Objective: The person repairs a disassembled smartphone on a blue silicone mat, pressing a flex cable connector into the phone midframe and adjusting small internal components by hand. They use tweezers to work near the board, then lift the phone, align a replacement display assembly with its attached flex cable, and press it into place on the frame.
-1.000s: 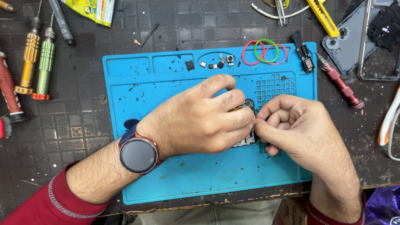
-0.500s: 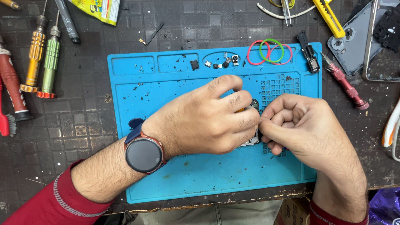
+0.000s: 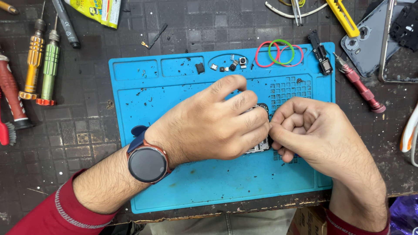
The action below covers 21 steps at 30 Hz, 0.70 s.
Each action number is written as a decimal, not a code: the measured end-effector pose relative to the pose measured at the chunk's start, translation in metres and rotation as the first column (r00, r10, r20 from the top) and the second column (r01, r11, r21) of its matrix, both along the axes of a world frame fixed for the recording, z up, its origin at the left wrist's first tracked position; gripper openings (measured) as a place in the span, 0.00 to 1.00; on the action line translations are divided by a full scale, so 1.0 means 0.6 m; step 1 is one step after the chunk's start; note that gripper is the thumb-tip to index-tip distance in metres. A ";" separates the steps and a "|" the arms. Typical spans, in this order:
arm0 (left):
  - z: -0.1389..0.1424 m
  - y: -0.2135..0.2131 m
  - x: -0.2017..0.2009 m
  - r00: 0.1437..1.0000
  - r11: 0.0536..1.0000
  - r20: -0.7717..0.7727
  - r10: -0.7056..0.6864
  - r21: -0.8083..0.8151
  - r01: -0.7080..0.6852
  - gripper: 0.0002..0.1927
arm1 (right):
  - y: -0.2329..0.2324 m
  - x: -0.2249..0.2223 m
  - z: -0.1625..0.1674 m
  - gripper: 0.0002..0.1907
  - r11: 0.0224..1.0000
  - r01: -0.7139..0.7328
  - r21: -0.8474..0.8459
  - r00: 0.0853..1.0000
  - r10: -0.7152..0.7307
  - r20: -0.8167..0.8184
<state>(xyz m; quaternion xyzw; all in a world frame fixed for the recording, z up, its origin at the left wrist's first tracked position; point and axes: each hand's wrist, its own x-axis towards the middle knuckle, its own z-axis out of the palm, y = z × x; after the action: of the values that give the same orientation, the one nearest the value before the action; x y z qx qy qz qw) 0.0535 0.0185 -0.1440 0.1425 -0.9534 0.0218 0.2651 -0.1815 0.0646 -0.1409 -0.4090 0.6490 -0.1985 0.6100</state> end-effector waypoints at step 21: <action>0.059 0.014 0.011 0.978 0.937 0.092 0.186 0.284 -0.205 0.26 | 0.001 0.008 0.041 0.13 0.997 -0.069 -0.030 0.996 0.067 -0.060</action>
<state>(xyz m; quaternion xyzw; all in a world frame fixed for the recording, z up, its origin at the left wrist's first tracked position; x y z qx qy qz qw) 0.0601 0.0272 -0.1088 0.2734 -0.9352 -0.0883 0.2070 -0.1768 0.0649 -0.1163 -0.4462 0.6493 -0.1758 0.5903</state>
